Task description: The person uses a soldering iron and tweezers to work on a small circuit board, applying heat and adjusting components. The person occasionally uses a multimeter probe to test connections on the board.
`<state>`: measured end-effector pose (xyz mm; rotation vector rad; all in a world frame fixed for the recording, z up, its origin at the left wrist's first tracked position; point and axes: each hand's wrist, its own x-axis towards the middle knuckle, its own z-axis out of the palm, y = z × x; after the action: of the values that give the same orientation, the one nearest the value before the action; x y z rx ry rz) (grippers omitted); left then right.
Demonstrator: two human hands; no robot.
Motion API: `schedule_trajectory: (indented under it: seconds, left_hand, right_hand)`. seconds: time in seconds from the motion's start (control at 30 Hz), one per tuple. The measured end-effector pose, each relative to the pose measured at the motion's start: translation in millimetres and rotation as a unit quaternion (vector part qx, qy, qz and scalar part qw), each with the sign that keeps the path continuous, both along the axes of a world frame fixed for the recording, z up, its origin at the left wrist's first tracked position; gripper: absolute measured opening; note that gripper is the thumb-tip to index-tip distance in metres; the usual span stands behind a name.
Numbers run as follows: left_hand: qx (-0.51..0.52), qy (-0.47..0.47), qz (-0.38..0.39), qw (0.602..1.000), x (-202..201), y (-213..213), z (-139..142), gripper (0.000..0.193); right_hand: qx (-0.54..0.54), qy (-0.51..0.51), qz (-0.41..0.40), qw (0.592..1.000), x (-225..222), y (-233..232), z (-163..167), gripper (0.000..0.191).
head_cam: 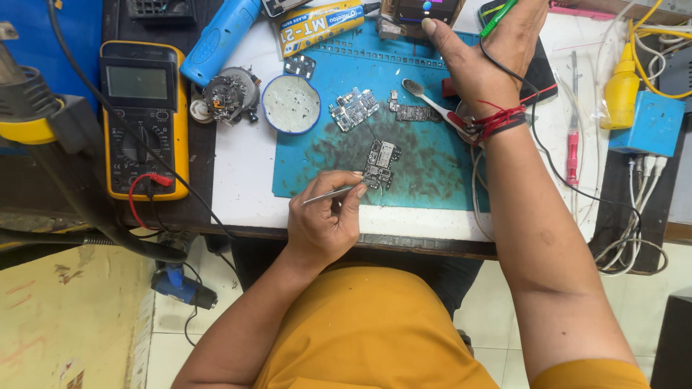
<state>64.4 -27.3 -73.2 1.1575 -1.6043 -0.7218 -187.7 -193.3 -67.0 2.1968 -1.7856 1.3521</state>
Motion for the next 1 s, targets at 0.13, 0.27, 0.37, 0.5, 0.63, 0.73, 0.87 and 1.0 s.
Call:
schedule_trajectory:
  seconds: [0.13, 0.27, 0.37, 0.5, 0.63, 0.73, 0.87, 1.0]
  left_hand:
    - [0.0, -0.003, 0.0, 1.0, 1, 0, 1, 0.014]
    - [0.002, -0.009, 0.001, 1.0, 1, 0, 3, 0.013]
    - [0.002, -0.003, 0.003, 1.0, 1, -1, 3, 0.013]
    - [0.022, 0.014, 0.002, 1.0, -1, -1, 2, 0.013]
    - [0.026, 0.023, 0.002, 0.999, -1, -1, 2, 0.013]
    - [0.016, 0.021, 0.002, 1.0, -1, -1, 2, 0.013]
    - [0.046, 0.015, 0.008, 0.999, -3, 1, 1, 0.014]
    - [0.01, 0.016, 0.0, 1.0, -2, 0, 1, 0.014]
  right_hand:
    - [-0.01, 0.006, -0.005, 1.0, -5, -13, -7, 0.084]
    - [-0.019, 0.052, -0.046, 0.997, -10, -28, -15, 0.086]
    - [-0.011, 0.031, -0.04, 0.999, -11, -30, -19, 0.09]
    - [-0.017, 0.034, -0.032, 0.999, -12, -26, -19, 0.087]
    - [-0.012, 0.032, -0.026, 0.999, -11, -22, -16, 0.087]
    - [-0.01, 0.03, -0.02, 0.999, -11, -21, -14, 0.087]
    - [-0.029, 0.048, -0.014, 0.998, -12, -19, -14, 0.086]
    - [-0.017, 0.035, -0.015, 0.999, -12, -22, -14, 0.089]
